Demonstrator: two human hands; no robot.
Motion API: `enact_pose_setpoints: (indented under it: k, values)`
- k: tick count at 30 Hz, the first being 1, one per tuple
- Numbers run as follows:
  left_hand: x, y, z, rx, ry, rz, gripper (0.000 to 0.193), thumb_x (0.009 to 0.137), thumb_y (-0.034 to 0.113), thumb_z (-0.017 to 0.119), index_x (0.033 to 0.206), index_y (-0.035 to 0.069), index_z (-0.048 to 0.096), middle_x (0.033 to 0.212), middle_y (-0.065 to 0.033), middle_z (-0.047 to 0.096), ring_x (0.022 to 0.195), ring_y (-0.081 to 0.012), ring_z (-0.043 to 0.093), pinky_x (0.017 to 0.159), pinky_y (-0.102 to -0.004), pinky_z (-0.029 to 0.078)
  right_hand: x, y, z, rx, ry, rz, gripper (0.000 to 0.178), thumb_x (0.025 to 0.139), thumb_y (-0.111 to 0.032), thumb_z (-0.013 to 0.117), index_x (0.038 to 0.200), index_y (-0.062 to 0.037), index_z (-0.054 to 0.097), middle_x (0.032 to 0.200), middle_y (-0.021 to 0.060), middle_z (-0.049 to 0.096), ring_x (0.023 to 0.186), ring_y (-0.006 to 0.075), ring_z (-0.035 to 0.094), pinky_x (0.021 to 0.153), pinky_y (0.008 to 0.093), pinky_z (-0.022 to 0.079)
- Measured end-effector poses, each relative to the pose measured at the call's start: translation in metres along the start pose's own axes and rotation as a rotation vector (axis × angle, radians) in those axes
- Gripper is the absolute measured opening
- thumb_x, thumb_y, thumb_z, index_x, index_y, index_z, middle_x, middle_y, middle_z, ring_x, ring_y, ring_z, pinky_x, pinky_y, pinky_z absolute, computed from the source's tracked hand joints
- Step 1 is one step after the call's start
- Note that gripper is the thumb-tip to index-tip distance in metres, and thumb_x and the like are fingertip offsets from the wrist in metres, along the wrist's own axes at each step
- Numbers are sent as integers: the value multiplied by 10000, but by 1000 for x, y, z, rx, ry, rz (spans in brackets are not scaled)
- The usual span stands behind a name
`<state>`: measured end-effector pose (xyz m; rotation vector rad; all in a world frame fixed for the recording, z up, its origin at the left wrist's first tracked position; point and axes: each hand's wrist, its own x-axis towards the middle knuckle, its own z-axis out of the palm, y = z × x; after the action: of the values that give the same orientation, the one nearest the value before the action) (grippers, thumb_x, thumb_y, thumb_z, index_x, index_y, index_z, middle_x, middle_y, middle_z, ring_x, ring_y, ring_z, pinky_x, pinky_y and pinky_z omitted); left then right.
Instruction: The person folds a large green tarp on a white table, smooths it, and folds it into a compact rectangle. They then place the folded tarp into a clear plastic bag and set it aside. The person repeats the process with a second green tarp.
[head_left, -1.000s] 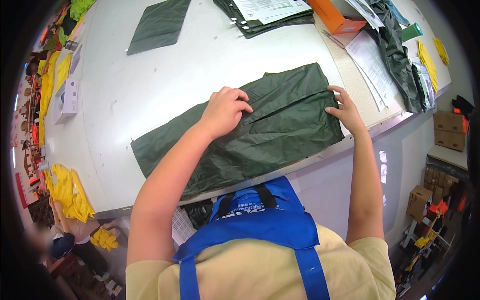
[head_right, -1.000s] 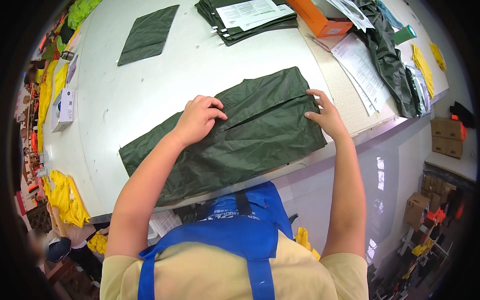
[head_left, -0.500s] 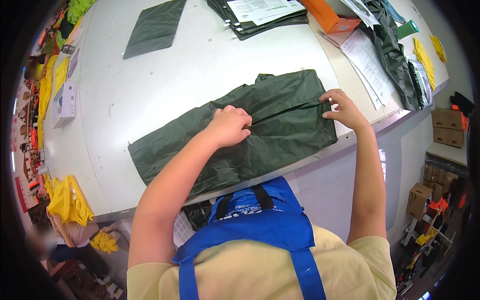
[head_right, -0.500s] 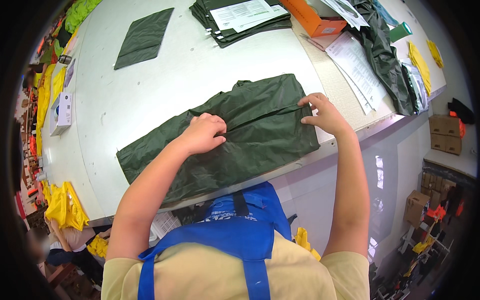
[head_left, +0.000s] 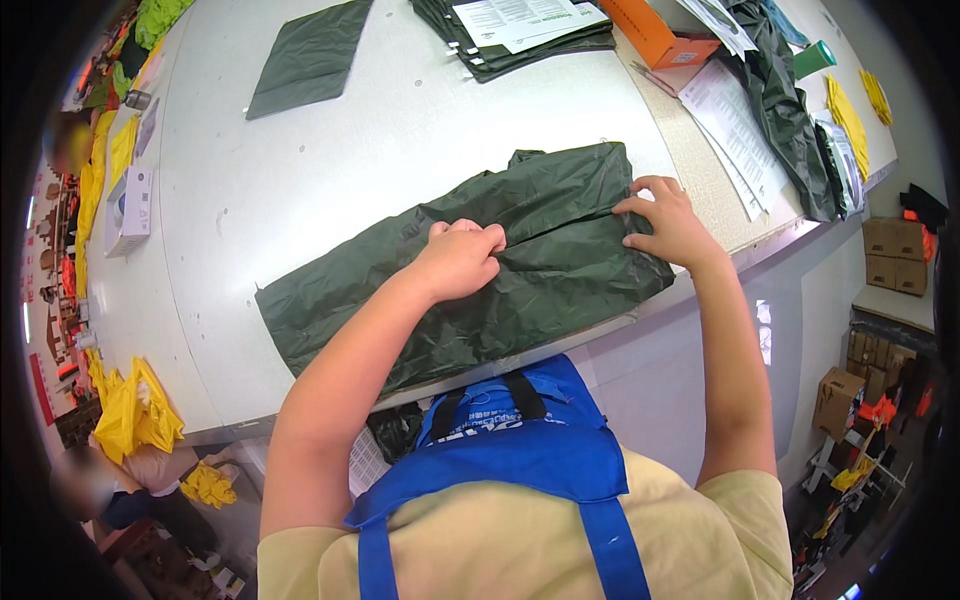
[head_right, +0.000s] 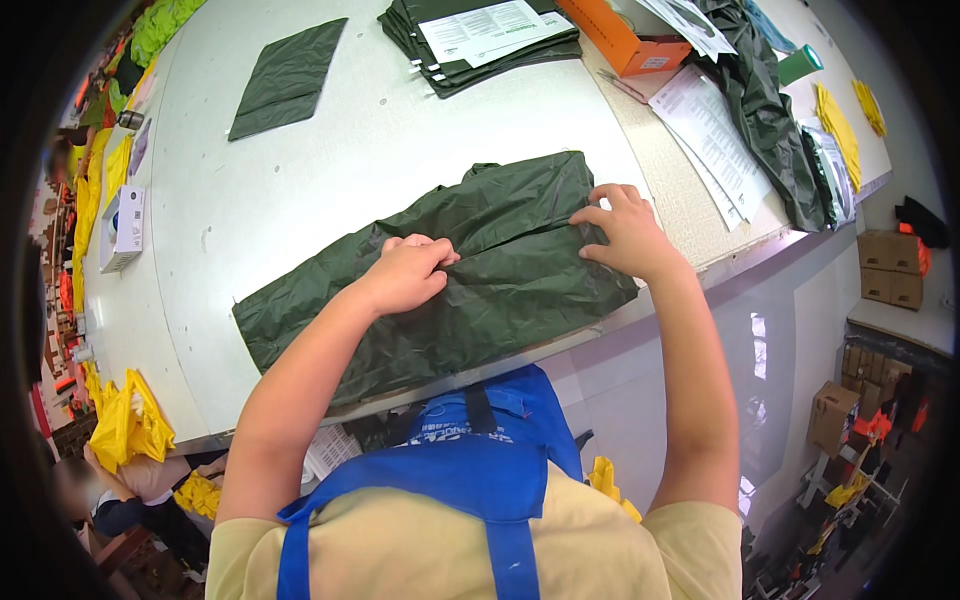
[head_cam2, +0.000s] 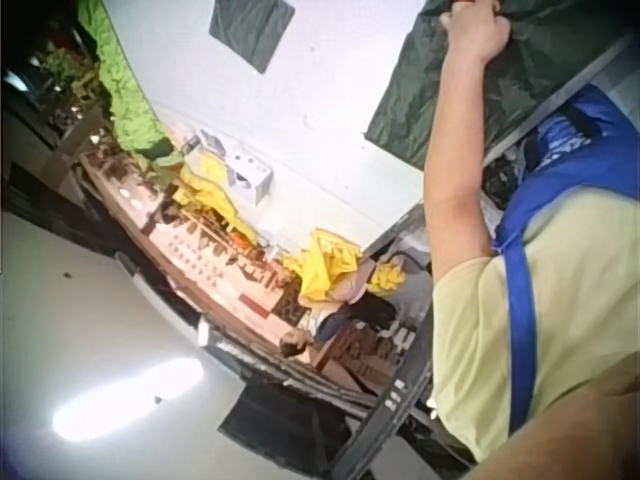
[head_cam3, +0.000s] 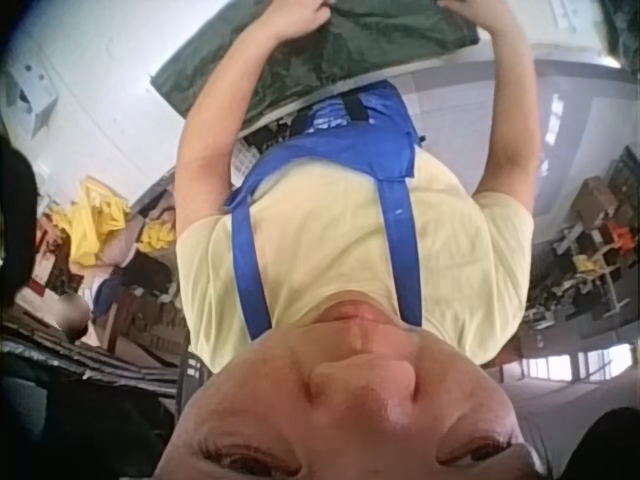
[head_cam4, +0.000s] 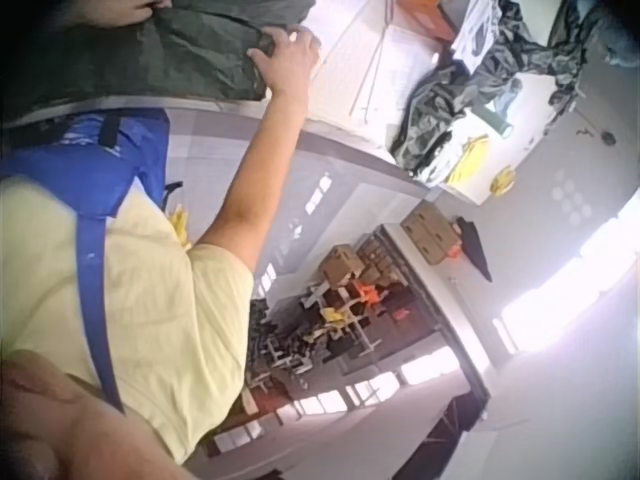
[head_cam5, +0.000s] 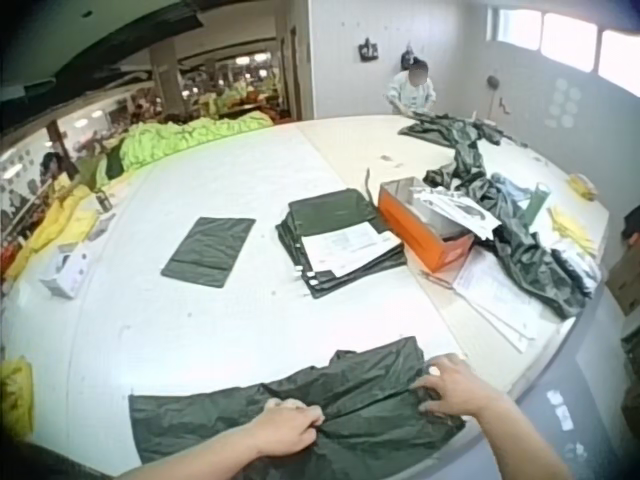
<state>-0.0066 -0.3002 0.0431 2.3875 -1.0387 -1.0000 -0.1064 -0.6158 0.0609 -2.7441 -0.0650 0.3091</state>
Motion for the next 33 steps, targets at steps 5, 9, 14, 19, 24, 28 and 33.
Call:
enact_pose_setpoints:
  k: [5, 9, 14, 19, 24, 28, 33]
  values:
    - [2, 13, 0, 67, -8, 87, 257, 856, 211, 603, 1095, 116, 614, 1127, -52, 638, 1170, -234, 498, 1014, -453, 289, 9, 2, 11, -37, -142, 40, 404, 666, -169, 735, 1062, -217, 670, 1164, 76, 531, 1150, 298, 461, 1003, 426, 384]
    - [12, 1, 22, 15, 137, 196, 196, 853, 257, 620, 997, 125, 607, 998, -37, 649, 1112, -238, 529, 932, -465, 310, 11, -5, 12, -48, -175, 56, 440, 648, -123, 696, 1079, -201, 650, 1112, 79, 552, 1148, 296, 464, 995, 427, 386]
    - [19, 11, 20, -31, 136, 225, 153, 877, 224, 588, 983, 121, 548, 1000, -45, 645, 1080, -232, 549, 924, -467, 315, 8, 2, 14, -90, -146, -25, 346, 665, -85, 663, 1006, -142, 653, 1086, 85, 574, 1110, 305, 494, 928, 436, 421]
    - [19, 7, 12, -131, 202, 151, 121, 897, 174, 575, 959, 95, 509, 945, -99, 662, 919, -303, 621, 868, -441, 410, 14, 9, -12, 182, 179, -25, 149, 754, -52, 632, 900, -73, 608, 854, 115, 631, 879, 319, 593, 776, 409, 477]
    - [33, 8, 15, 3, 275, 10, 154, 894, 192, 598, 977, 87, 524, 740, -102, 648, 764, -331, 626, 780, -438, 457, 24, 13, 12, 57, 406, 96, 167, 817, -112, 666, 967, -77, 602, 932, 104, 636, 937, 311, 588, 831, 412, 458]
    - [36, 0, 27, -36, 330, -48, 146, 884, 198, 609, 958, 87, 552, 724, -98, 627, 768, -326, 622, 776, -441, 452, -14, 6, 38, 178, 960, 316, 334, 853, -192, 680, 1108, -15, 556, 1075, 129, 574, 1055, 282, 533, 930, 400, 401]
    - [41, 10, 23, 177, 409, 74, 209, 818, 216, 682, 976, 108, 599, 972, -76, 614, 947, -289, 577, 821, -424, 438, -99, -55, 146, 1259, 994, 905, 371, 934, -234, 632, 1193, -18, 478, 1031, 65, 529, 908, 172, 528, 866, 320, 440]
